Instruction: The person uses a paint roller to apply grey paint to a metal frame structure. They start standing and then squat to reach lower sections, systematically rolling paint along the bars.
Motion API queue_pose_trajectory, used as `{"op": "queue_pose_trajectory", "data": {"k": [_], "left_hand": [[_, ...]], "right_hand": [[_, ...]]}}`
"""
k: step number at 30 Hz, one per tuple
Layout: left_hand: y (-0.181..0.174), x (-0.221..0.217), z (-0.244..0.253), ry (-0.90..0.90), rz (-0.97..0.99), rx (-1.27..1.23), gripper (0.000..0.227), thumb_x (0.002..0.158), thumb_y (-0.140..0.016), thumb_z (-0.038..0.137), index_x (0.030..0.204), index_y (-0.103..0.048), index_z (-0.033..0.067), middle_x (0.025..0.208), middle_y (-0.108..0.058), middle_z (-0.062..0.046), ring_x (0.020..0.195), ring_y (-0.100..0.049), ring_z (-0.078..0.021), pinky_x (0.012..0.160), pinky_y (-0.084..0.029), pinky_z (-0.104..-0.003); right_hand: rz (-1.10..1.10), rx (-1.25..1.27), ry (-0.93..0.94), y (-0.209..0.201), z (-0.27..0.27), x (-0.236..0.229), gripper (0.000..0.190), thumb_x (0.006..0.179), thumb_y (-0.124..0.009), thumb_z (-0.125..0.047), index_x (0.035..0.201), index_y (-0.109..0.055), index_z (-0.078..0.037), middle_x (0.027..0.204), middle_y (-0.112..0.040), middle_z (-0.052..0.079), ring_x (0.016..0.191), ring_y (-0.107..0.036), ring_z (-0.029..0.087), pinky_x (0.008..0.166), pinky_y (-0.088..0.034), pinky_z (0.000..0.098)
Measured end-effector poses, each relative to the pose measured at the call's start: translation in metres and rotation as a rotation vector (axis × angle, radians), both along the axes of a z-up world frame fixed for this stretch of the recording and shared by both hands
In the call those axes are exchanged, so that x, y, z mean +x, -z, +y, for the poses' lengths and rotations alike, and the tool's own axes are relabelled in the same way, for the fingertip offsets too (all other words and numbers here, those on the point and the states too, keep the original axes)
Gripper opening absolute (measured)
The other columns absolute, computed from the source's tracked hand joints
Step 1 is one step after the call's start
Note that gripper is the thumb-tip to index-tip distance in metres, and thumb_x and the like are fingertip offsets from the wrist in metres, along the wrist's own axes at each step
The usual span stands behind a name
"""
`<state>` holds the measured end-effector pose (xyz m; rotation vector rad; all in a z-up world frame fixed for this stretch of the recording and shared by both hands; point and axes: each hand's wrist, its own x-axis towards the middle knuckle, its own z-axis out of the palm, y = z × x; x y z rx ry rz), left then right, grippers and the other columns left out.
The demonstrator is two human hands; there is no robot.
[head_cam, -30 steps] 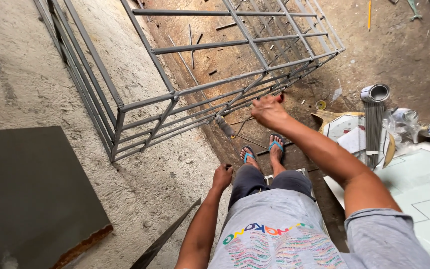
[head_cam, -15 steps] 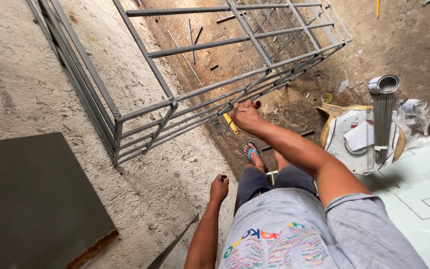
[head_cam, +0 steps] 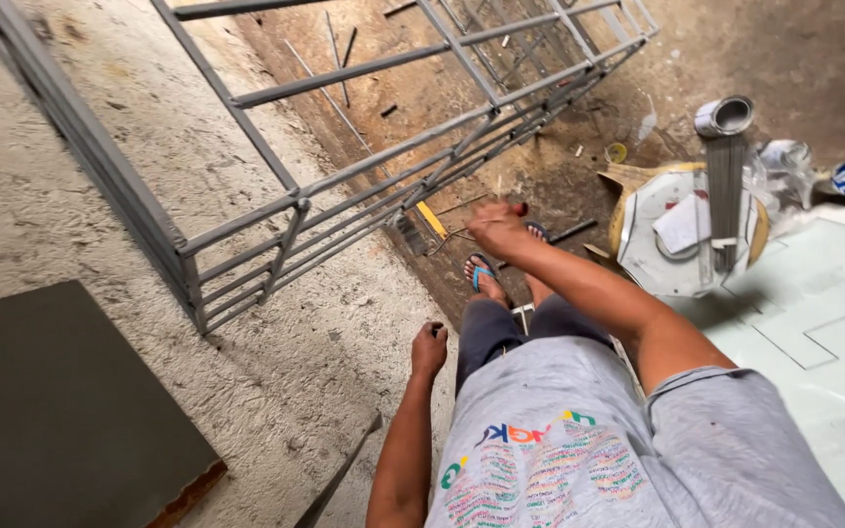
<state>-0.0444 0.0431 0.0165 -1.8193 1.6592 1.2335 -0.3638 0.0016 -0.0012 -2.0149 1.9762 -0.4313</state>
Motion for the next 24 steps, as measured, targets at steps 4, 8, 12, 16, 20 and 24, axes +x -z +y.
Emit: {"op": "queue_pose_trajectory", "data": {"k": [4, 8, 12, 16, 20, 24], "left_hand": [[0.009, -0.011, -0.004, 0.071, 0.003, 0.023, 0.040, 0.099, -0.057, 0.033, 0.128, -0.069, 0.0092, 0.114, -0.075, -0.021, 0.117, -0.067, -0.0418, 0.101, -0.052, -0.053], [0.017, -0.033, -0.011, 0.215, -0.005, 0.038, 0.040, 0.100, -0.056, 0.033, 0.130, -0.068, 0.0090, 0.113, -0.075, -0.020, 0.116, -0.067, -0.0416, 0.099, -0.053, -0.054], [0.033, -0.057, -0.024, 0.408, -0.066, 0.073, 0.040, 0.101, -0.055, 0.033, 0.132, -0.066, 0.0093, 0.119, -0.074, -0.022, 0.121, -0.065, -0.0427, 0.104, -0.051, -0.056], [0.022, -0.115, -0.042, 0.551, -0.079, 0.077, 0.041, 0.100, -0.057, 0.038, 0.129, -0.067, 0.0117, 0.116, -0.073, -0.021, 0.119, -0.066, -0.0408, 0.103, -0.051, -0.054], [0.013, -0.164, -0.049, 0.715, 0.010, 0.011, 0.037, 0.102, -0.054, 0.031, 0.127, -0.069, 0.0073, 0.113, -0.074, -0.024, 0.113, -0.069, -0.0437, 0.099, -0.054, -0.055], [0.023, -0.208, -0.055, 0.784, 0.062, -0.042, 0.042, 0.101, -0.056, 0.039, 0.126, -0.067, 0.0078, 0.107, -0.074, -0.024, 0.110, -0.071, -0.0427, 0.097, -0.057, -0.055]], "right_hand": [[0.110, 0.064, 0.115, 0.047, 0.086, -0.033, 0.016, 0.083, -0.063, -0.017, 0.078, -0.077, -0.022, 0.073, -0.067, 0.006, 0.071, -0.069, 0.027, 0.060, -0.051, 0.0446], [-0.211, 0.828, 0.467, 0.055, 0.161, -0.067, 0.034, 0.085, -0.064, -0.038, 0.109, -0.079, -0.020, 0.109, -0.076, 0.014, 0.113, -0.071, 0.037, 0.093, -0.058, 0.0522], [-0.484, 0.927, 0.741, 0.077, 0.233, -0.078, 0.040, 0.088, -0.062, -0.042, 0.123, -0.075, -0.028, 0.127, -0.074, 0.016, 0.125, -0.066, 0.039, 0.103, -0.052, 0.0570], [-0.613, 0.899, 0.899, 0.119, 0.263, -0.079, 0.051, 0.090, -0.064, -0.041, 0.137, -0.068, -0.022, 0.136, -0.070, 0.020, 0.130, -0.062, 0.040, 0.107, -0.050, 0.0550], [-0.643, 0.950, 1.009, 0.135, 0.269, -0.071, 0.061, 0.086, -0.065, -0.046, 0.143, -0.063, -0.027, 0.139, -0.068, 0.019, 0.130, -0.062, 0.039, 0.107, -0.049, 0.0552], [-0.709, 0.697, 1.047, 0.122, 0.264, -0.061, 0.049, 0.088, -0.070, -0.037, 0.135, -0.070, -0.026, 0.128, -0.074, 0.014, 0.122, -0.066, 0.037, 0.103, -0.054, 0.0490]]}}
